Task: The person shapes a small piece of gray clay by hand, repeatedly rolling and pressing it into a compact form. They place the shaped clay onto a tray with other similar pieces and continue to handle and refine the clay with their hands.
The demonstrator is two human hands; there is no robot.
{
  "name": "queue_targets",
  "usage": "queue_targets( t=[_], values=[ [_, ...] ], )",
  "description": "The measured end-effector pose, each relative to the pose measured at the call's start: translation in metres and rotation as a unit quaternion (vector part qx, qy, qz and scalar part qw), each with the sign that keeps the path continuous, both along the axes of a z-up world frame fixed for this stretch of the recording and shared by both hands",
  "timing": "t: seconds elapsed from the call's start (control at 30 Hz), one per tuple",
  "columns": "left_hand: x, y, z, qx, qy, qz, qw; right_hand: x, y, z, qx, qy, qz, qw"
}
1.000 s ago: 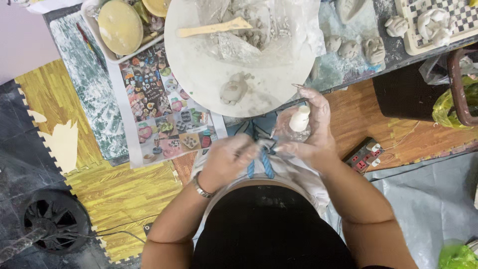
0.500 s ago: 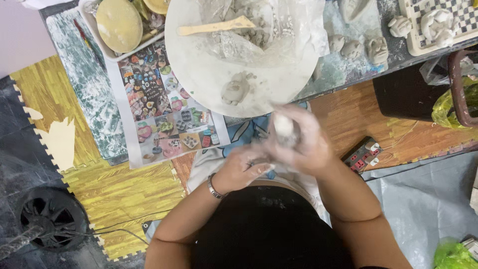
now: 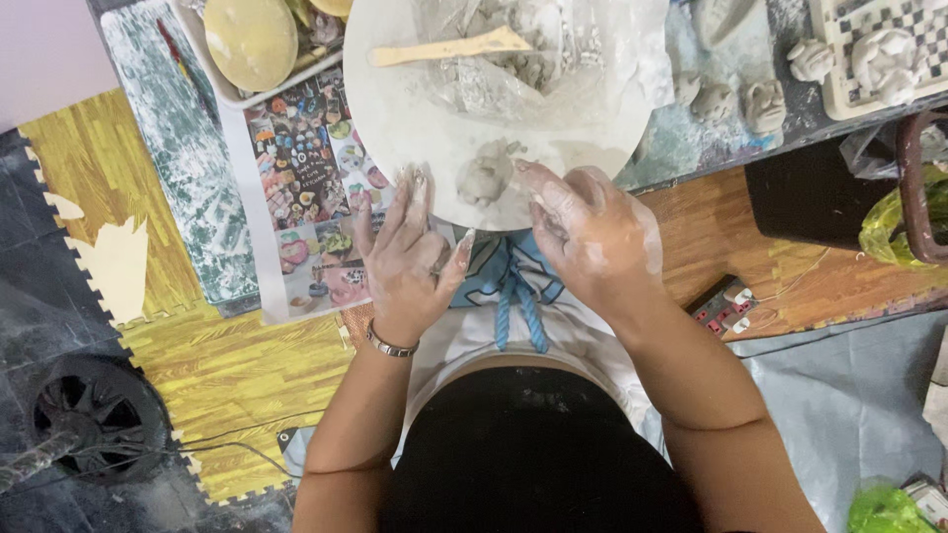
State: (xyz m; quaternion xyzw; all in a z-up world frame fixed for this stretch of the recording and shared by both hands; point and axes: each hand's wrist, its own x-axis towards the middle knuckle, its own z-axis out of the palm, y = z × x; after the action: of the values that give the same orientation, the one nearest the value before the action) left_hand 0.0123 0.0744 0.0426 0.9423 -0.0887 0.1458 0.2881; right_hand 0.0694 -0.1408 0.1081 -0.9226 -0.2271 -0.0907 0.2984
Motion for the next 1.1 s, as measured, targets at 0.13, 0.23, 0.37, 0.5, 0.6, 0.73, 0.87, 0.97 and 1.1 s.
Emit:
queue_targets(
  t=[0.13, 0.23, 0.37, 0.5, 0.6, 0.73, 0.87, 0.97, 1.1],
  values=[
    [0.003, 0.000, -0.001, -0.008, 0.006, 0.004, 1.000, 0.000, -0.003, -0.012, 0.000, -0.010, -0.014, 1.000],
    [0.004, 0.000, -0.001, -0.010, -0.001, 0.007, 1.000, -0.002, -0.008, -0.015, 0.016, 0.001, 0.013, 1.000],
    [0.004, -0.001, 0.000, -0.012, 0.003, 0.008, 1.000, -0.016, -0.012, -0.018, -0.022, -0.052, 0.000, 0.998],
    [0.005, 0.000, 0.001, -0.015, 0.005, 0.005, 1.000, -0.022, -0.017, -0.031, -0.030, -0.099, 0.007, 0.995],
    [0.005, 0.001, 0.002, -0.017, 0.010, 0.008, 1.000, -0.023, -0.019, -0.039, -0.002, -0.124, -0.001, 0.992],
    [0.006, -0.001, 0.003, -0.022, 0.010, 0.007, 1.000, -0.012, -0.022, -0.039, -0.003, -0.184, -0.047, 0.982],
    [0.003, 0.000, 0.003, -0.034, 0.011, 0.005, 0.999, -0.009, -0.026, -0.033, -0.008, -0.147, -0.068, 0.987],
    [0.004, 0.002, 0.001, -0.048, 0.005, 0.001, 0.999, -0.007, -0.028, -0.033, 0.028, -0.138, -0.084, 0.986],
    [0.000, 0.005, 0.000, -0.089, -0.076, -0.006, 0.993, -0.012, -0.028, -0.038, 0.156, -0.098, -0.023, 0.983]
  ],
)
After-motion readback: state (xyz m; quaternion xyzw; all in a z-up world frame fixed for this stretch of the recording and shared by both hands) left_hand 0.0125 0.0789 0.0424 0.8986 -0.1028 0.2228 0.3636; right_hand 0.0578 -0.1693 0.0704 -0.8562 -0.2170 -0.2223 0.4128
